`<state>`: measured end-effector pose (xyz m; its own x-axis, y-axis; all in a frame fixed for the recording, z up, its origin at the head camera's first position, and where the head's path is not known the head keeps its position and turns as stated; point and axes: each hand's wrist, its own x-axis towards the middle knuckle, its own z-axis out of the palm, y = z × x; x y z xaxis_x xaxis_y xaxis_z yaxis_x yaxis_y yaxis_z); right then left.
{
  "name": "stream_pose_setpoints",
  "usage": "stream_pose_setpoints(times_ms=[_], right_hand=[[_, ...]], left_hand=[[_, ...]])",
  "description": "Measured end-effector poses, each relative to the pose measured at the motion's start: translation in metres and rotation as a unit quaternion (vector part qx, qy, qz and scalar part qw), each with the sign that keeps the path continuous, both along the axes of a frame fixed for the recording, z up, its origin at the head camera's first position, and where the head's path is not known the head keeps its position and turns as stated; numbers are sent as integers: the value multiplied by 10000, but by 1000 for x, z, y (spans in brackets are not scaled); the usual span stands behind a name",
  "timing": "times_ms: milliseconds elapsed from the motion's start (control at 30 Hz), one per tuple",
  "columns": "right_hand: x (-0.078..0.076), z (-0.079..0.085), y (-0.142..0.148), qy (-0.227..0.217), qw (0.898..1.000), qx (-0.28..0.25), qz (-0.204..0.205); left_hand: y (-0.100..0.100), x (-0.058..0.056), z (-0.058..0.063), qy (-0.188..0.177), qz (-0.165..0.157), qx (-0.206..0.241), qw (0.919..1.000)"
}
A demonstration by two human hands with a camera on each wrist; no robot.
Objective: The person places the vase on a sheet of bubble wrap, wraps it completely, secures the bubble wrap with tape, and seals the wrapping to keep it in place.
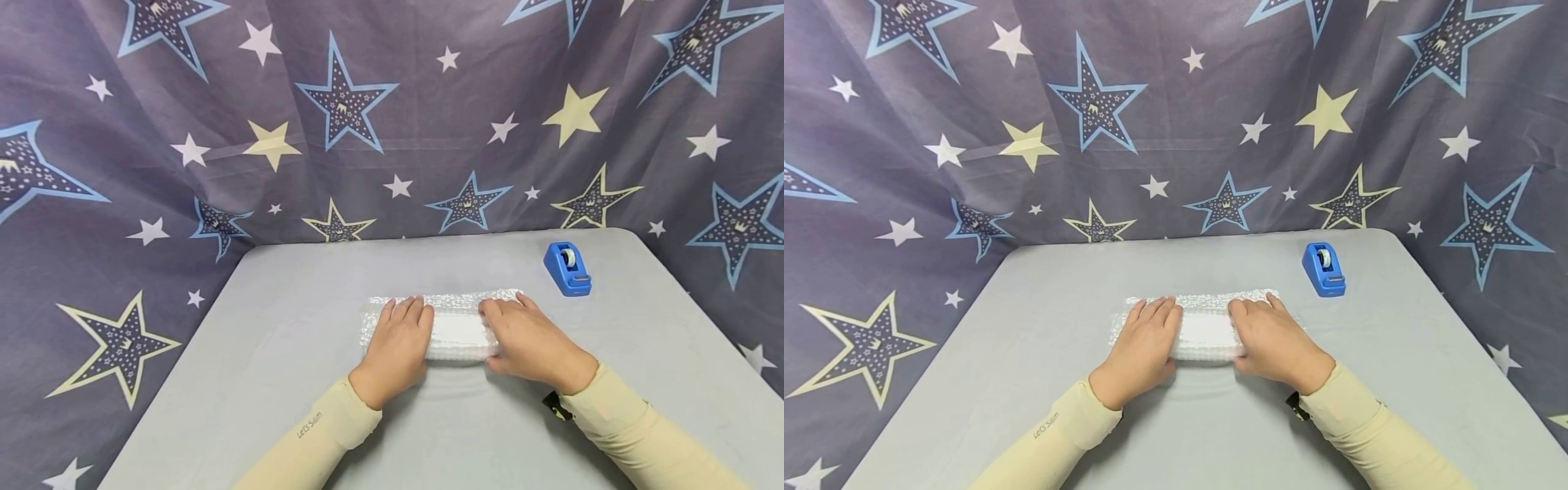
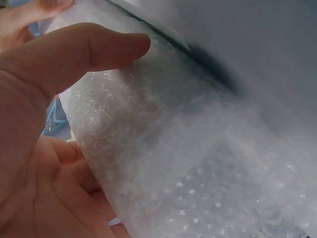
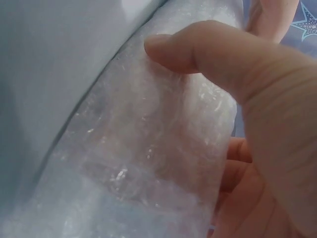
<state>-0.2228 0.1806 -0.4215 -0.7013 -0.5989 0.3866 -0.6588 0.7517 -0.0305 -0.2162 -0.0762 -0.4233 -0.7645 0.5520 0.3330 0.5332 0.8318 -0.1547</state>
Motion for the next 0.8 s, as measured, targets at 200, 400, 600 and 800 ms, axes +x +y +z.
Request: stream_pose_setpoints(times_ms=[200, 400, 600, 800], right_hand=[[-1, 0, 0, -19, 10000, 24, -21], [-1, 1, 1, -125, 9998, 70, -99], [-2, 2, 0, -107, 9998, 77, -147], [-1, 4, -1, 11, 9998, 134, -165]], left_hand=[[-1, 0, 2, 37, 12, 11, 10000], [-2, 0, 2, 365, -97, 87, 9992], [-2, -2, 0, 629, -219, 262, 9974], [-2, -2, 1, 654, -112, 4, 9978]])
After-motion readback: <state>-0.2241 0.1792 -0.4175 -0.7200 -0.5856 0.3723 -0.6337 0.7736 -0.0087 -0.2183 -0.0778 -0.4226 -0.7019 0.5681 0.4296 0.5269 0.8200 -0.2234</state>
